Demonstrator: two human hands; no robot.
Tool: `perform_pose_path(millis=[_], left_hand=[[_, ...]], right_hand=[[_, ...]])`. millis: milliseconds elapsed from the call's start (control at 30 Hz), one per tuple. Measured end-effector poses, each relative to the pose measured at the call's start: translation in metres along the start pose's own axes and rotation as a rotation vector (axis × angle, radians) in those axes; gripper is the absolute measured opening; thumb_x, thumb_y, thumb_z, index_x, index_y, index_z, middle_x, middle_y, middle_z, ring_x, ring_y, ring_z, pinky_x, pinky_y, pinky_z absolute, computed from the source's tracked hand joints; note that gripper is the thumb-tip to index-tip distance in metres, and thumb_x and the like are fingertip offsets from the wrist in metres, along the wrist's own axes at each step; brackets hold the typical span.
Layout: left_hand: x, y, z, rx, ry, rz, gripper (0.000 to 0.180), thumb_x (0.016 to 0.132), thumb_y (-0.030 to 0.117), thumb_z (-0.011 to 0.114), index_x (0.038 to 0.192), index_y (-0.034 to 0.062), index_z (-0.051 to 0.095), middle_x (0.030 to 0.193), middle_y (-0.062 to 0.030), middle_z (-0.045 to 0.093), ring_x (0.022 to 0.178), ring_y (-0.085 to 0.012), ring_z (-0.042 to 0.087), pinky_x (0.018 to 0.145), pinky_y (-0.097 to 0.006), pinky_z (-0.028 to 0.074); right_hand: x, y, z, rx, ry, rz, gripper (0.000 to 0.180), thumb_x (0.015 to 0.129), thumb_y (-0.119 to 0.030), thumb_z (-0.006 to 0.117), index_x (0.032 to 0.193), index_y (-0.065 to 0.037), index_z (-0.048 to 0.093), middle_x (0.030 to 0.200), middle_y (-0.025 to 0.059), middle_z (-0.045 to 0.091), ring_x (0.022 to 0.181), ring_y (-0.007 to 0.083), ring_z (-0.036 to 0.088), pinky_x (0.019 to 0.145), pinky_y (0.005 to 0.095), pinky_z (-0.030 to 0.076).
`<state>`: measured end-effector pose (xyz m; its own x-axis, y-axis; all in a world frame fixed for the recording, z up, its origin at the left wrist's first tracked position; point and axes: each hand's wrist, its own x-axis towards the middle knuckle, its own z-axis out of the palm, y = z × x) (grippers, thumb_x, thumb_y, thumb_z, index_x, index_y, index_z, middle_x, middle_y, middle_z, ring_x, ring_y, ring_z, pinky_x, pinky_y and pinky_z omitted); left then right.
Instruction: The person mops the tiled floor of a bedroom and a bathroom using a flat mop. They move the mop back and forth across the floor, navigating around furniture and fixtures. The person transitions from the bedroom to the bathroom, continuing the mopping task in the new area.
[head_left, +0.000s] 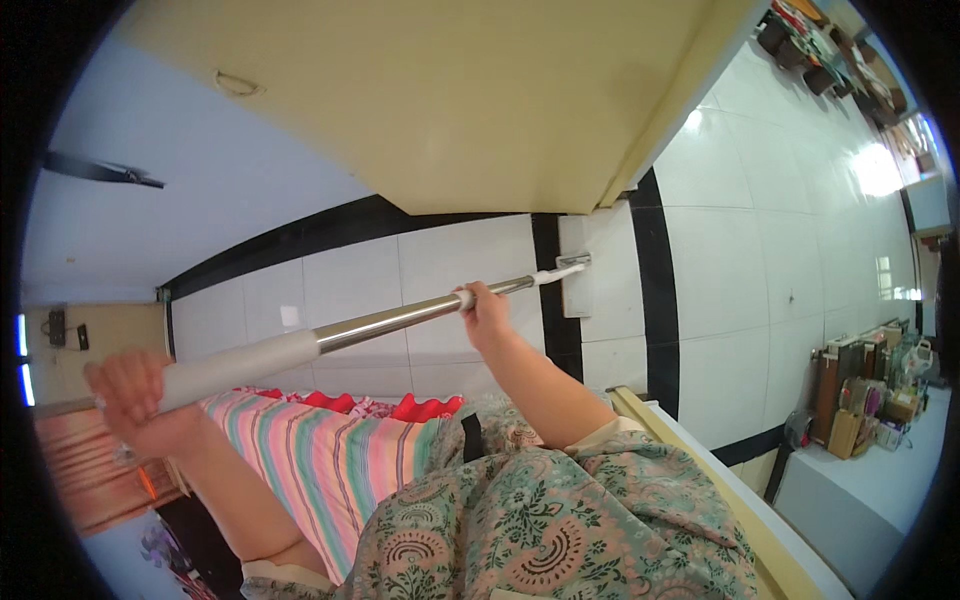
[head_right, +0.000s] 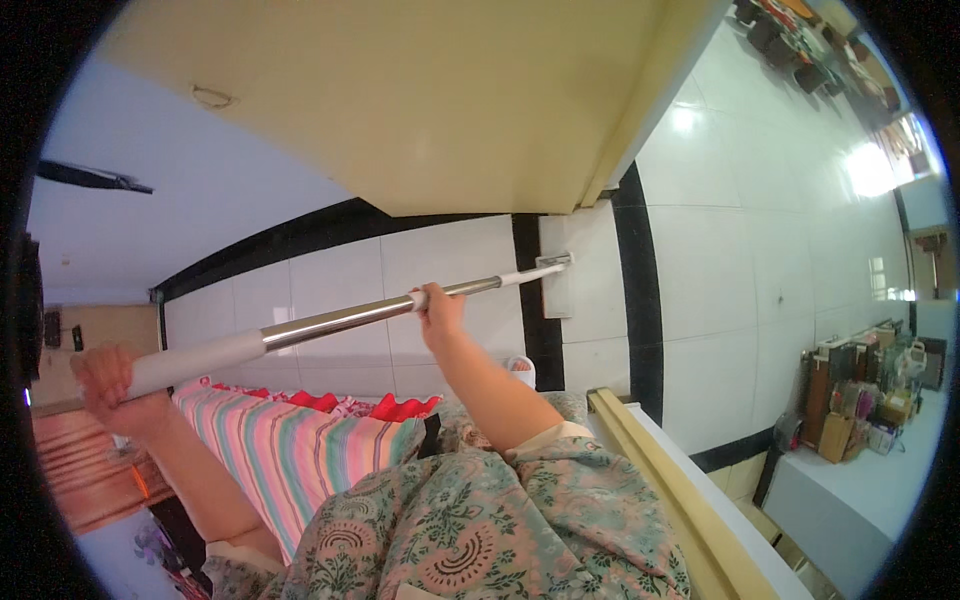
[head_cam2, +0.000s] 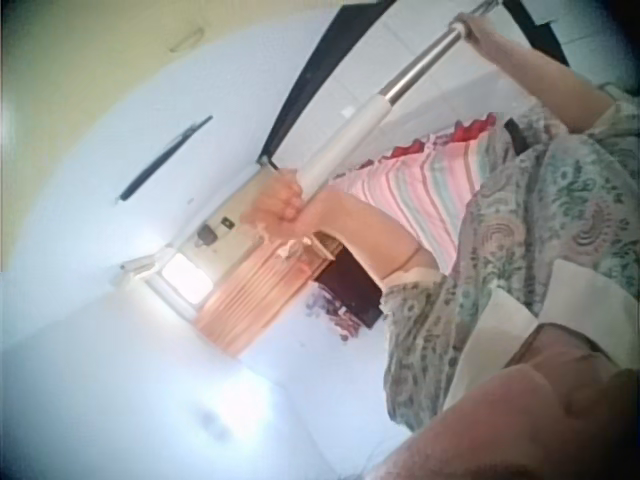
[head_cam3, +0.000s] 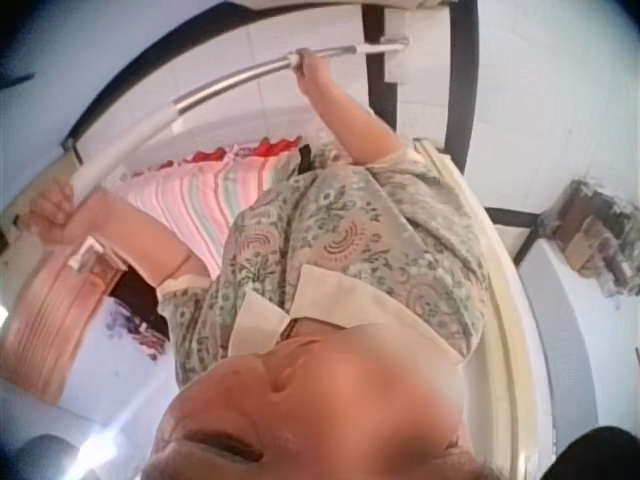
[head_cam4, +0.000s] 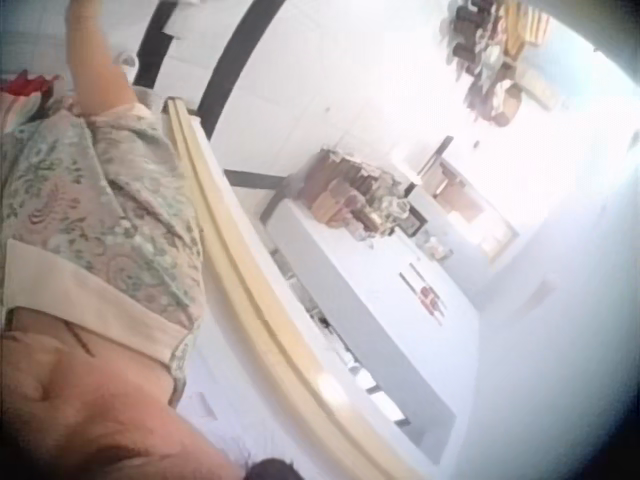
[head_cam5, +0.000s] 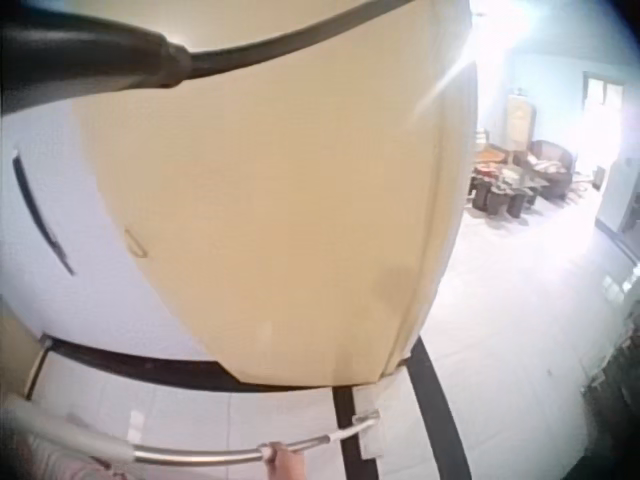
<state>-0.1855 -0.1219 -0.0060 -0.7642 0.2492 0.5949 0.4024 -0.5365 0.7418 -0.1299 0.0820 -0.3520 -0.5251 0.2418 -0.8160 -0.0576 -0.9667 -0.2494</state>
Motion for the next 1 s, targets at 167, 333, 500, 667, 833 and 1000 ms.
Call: perform_pose_path(millis=[167,333,500,667,833,1000], left_hand=[[-0.041,-0.094,0.022,-0.024,0.052,-0.113,0.019,0.082,0.014,0.053,0.073,0.0149,0.036,0.05,0.0043,0.035,0.044,-0.0068,0.032,0.045,-0.021,0.03],[-0.057,-0.121,0.039,0.036,-0.067,-0.173,0.022,0.085,0.02,0.052,0.075,0.0136,0.035,0.051,0.0015,0.038,0.045,-0.0107,0.036,0.045,-0.025,0.035],[0.009,-0.082,-0.038,-0.064,-0.006,-0.078,0.025,0.088,0.023,0.047,0.07,0.0145,0.033,0.052,0.0051,0.028,0.048,-0.0063,0.026,0.046,-0.022,0.024],[0.103,-0.012,-0.124,-0.441,-0.111,0.106,0.028,0.072,0.011,0.063,0.063,0.0154,0.037,0.052,0.0075,0.037,0.049,-0.0038,0.04,0.047,-0.016,0.032],[0.179,0.027,-0.167,-0.619,-0.363,-0.032,0.025,0.069,0.004,0.063,0.065,0.0119,0.04,0.05,0.0054,0.05,0.044,-0.0007,0.051,0.049,-0.012,0.044],[0.179,-0.031,-0.158,-0.582,-0.403,-0.045,0.024,0.07,0.004,0.063,0.064,0.0105,0.041,0.046,0.0049,0.05,0.04,-0.0011,0.05,0.044,-0.012,0.044]], right_hand=[[0.08,-0.078,-0.081,-0.062,-0.033,-0.122,0.008,0.074,-0.003,0.052,0.073,0.004,0.054,0.073,0.0131,0.054,0.067,0.0209,0.055,0.058,0.028,0.048],[0.095,-0.122,-0.093,-0.005,0.173,-0.185,0.005,0.074,0.0,0.047,0.076,0.004,0.044,0.064,0.0128,0.047,0.059,0.0222,0.051,0.052,0.0317,0.047],[0.065,-0.061,-0.021,-0.093,0.183,-0.2,0.006,0.071,-0.003,0.053,0.068,-0.001,0.049,0.068,0.0117,0.05,0.06,0.0205,0.052,0.049,0.0289,0.044],[-0.018,0.04,0.098,-0.04,0.219,-0.069,0.005,0.077,-0.001,0.052,0.077,0.001,0.048,0.073,0.0121,0.052,0.064,0.0199,0.053,0.051,0.0285,0.046],[-0.005,0.117,0.141,0.119,0.061,0.123,0.054,0.078,-0.002,0.048,0.115,-0.003,0.01,0.084,0.0155,0.052,0.07,0.0201,0.057,0.057,0.0289,0.05],[0.027,0.133,0.144,0.225,0.224,0.034,0.012,0.077,0.002,0.05,0.084,0.01,0.043,0.077,0.0161,0.052,0.065,0.0234,0.056,0.053,0.0305,0.048]])
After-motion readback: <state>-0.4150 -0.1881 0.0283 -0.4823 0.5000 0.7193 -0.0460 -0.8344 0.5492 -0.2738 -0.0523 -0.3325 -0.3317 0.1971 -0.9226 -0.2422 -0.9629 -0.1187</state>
